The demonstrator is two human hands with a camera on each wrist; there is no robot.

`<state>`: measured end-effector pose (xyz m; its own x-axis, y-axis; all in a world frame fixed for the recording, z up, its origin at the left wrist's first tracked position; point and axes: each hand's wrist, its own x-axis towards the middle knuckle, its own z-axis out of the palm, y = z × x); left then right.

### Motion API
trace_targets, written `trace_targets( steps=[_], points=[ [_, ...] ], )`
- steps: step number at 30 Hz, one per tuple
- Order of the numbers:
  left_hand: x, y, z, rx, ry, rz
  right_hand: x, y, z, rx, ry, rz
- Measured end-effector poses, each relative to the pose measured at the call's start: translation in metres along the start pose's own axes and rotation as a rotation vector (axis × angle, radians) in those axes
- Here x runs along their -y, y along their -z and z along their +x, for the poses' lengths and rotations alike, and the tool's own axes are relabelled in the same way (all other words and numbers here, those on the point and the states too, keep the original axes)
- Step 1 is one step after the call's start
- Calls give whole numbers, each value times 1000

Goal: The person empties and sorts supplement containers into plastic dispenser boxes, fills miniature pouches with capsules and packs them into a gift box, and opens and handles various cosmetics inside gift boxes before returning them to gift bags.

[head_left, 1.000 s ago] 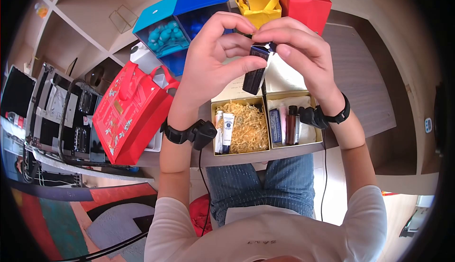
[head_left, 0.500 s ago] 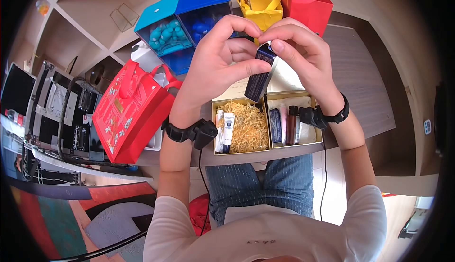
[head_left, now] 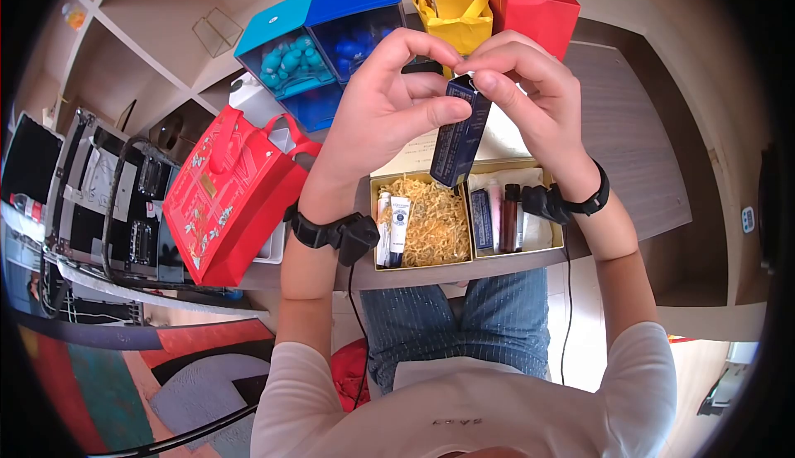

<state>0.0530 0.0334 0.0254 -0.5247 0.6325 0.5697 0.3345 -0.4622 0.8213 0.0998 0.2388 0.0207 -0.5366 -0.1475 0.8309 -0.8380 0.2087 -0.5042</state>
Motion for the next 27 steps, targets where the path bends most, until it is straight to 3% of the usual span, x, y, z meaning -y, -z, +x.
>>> trace_targets(
  steps=[4,12,16,19,27],
  points=[
    [0,0,0,8,14,7,3,0,0,-11,-56,57],
    [4,0,0,-38,-46,-42,7,2,3,2,178,-123],
    [1,2,-1,-10,-70,-14,6,3,3,4,179,-97],
    [-6,-1,-2,5,37,-32,6,2,2,17,96,-6],
    [-1,-2,-2,-45,-31,3,6,2,2,-29,223,-188]
  ],
)
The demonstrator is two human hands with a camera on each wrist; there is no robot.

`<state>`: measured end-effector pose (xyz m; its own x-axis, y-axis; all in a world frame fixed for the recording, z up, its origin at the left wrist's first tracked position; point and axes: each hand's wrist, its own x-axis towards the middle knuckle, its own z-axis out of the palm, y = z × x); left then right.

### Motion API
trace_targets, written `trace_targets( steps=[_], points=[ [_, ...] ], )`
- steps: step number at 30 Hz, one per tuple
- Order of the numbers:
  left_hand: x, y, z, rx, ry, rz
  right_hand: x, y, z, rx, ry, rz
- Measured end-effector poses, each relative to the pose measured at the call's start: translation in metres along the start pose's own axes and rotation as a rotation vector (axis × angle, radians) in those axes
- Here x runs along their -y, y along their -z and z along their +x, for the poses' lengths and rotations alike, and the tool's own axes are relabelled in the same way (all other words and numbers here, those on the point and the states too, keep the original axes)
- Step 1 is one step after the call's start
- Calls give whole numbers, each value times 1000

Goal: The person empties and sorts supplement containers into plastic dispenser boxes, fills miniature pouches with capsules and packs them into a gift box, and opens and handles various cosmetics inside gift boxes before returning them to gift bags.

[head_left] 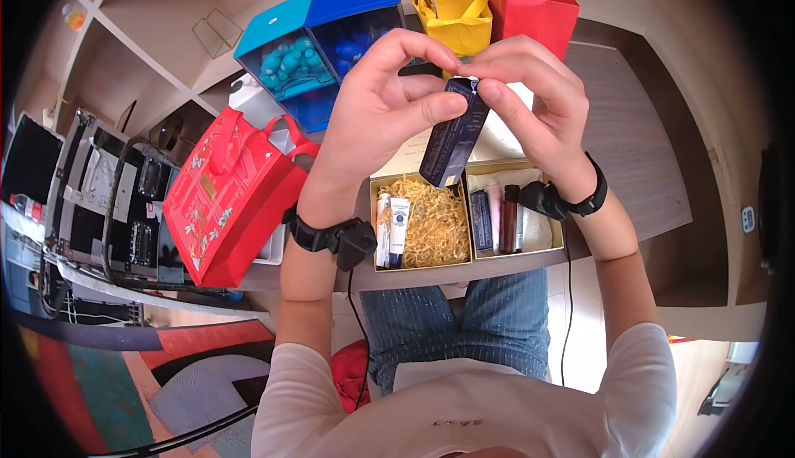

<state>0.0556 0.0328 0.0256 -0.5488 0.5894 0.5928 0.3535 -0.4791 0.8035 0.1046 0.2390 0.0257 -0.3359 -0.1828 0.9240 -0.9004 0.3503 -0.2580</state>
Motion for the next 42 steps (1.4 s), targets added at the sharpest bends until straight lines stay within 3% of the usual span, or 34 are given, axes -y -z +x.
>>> trace_targets(
  steps=[9,28,36,39,42],
  points=[
    [0,8,1,118,-12,-38,2,0,-1,16,-37,73],
    [5,7,0,50,-78,-51,3,3,2,45,79,7],
    [-4,7,0,-45,129,-100,-1,-5,0,1,-60,32],
    [-4,-1,-1,18,65,-103,-5,-7,-3,-40,-127,77],
    [-6,-3,-1,-11,109,-20,-4,-4,-1,13,-38,-12]
  ],
)
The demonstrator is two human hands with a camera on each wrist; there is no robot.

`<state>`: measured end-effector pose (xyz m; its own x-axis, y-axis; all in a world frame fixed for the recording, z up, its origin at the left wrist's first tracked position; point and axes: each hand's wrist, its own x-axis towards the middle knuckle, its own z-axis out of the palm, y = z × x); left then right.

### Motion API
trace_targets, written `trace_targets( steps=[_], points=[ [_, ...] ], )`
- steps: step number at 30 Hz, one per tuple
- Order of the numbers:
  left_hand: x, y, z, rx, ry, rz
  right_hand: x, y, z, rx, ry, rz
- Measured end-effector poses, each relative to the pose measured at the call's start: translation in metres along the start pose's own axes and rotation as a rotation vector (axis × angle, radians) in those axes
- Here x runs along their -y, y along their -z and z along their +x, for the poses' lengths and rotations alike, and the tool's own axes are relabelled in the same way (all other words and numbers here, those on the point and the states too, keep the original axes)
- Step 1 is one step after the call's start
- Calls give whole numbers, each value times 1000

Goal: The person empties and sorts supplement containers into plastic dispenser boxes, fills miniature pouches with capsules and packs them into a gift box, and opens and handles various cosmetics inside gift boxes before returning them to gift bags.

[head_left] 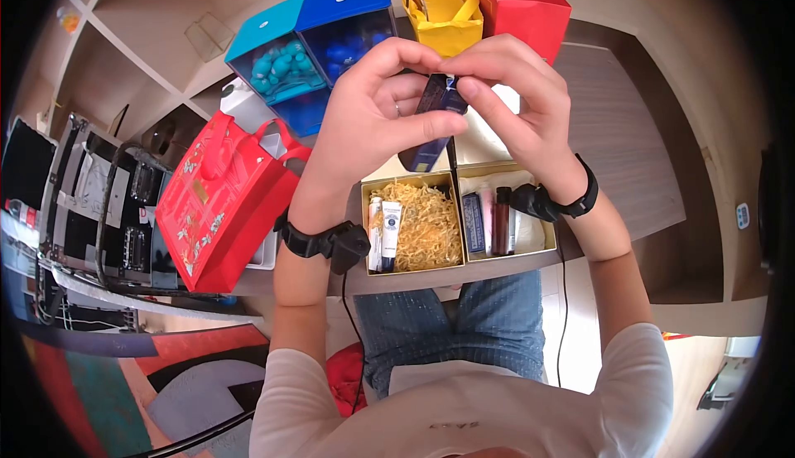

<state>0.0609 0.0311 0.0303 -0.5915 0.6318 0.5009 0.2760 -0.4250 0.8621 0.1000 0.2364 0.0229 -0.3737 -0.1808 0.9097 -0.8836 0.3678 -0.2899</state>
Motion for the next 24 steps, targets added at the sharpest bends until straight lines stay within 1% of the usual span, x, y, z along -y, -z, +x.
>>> trace_targets(
  steps=[1,3,4,5,6,8,10,12,14,16,17,18,20,21,23,24],
  points=[
    [1,1,0,1,-2,-4,0,1,1,26,31,-17],
    [2,4,2,-59,-15,129,1,2,2,41,33,-2],
    [1,4,1,-54,-17,121,2,3,2,55,36,14],
    [-3,2,0,-85,27,115,5,4,3,65,-5,57],
    [-5,0,0,-111,68,105,5,3,3,68,-8,36],
    [-4,1,-1,-99,67,191,1,1,1,46,-32,130],
    [-2,-3,-2,-155,116,128,-2,4,3,44,23,42],
    [-2,-2,-3,-129,103,162,-4,2,3,11,48,70],
    [-1,-7,-2,-184,54,283,-5,1,0,20,-10,89],
    [1,-5,-3,-188,62,304,-1,-1,-3,41,-119,217],
    [1,-4,-3,-178,57,297,-2,-2,-4,15,-83,201],
    [3,-3,-2,-165,34,289,0,-1,-4,19,-101,182],
    [4,-9,-1,-213,21,345,-2,-1,-3,-6,-14,122],
    [7,-8,-1,-204,22,343,-2,-1,-3,-11,-17,115],
    [14,-2,-1,-198,-64,360,-1,-2,-2,-46,115,33],
    [12,-2,-2,-196,-61,363,0,-2,-2,-50,113,34]
  ],
)
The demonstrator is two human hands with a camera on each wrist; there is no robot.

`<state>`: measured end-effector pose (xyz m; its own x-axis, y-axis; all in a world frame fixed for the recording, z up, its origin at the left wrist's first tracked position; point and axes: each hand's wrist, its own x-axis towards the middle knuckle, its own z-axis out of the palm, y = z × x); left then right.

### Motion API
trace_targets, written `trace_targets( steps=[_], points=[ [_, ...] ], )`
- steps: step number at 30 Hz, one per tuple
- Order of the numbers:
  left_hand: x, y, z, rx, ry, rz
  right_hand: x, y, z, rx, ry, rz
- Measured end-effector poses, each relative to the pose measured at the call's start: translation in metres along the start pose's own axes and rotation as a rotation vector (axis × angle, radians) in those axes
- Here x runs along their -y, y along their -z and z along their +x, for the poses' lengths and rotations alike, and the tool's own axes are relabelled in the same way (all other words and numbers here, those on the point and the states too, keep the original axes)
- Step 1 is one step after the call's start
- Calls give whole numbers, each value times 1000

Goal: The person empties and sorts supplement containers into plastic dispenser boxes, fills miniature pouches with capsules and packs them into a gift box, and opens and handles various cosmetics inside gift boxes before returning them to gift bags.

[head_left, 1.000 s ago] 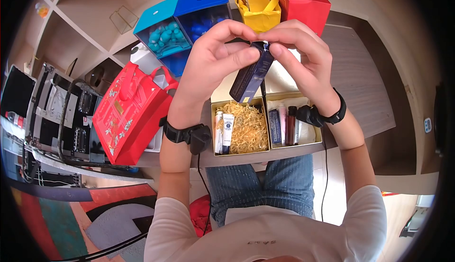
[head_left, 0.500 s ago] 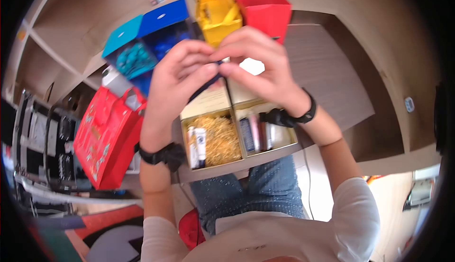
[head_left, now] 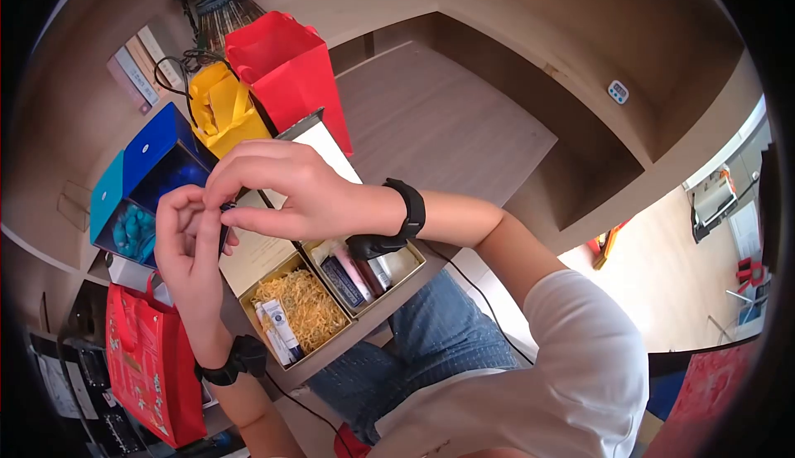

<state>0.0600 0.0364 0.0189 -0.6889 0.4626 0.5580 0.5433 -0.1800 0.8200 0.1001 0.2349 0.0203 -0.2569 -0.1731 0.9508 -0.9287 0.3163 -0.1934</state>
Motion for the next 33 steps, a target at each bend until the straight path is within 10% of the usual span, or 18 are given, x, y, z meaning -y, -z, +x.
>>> trace_targets(
  steps=[5,17,33],
  points=[
    [-9,8,-1,35,70,-124,4,4,3,52,-310,357],
    [-13,6,-1,138,82,-272,0,5,3,78,-89,383],
    [-15,1,0,245,-22,-131,-2,4,3,172,-308,486]
  ],
)
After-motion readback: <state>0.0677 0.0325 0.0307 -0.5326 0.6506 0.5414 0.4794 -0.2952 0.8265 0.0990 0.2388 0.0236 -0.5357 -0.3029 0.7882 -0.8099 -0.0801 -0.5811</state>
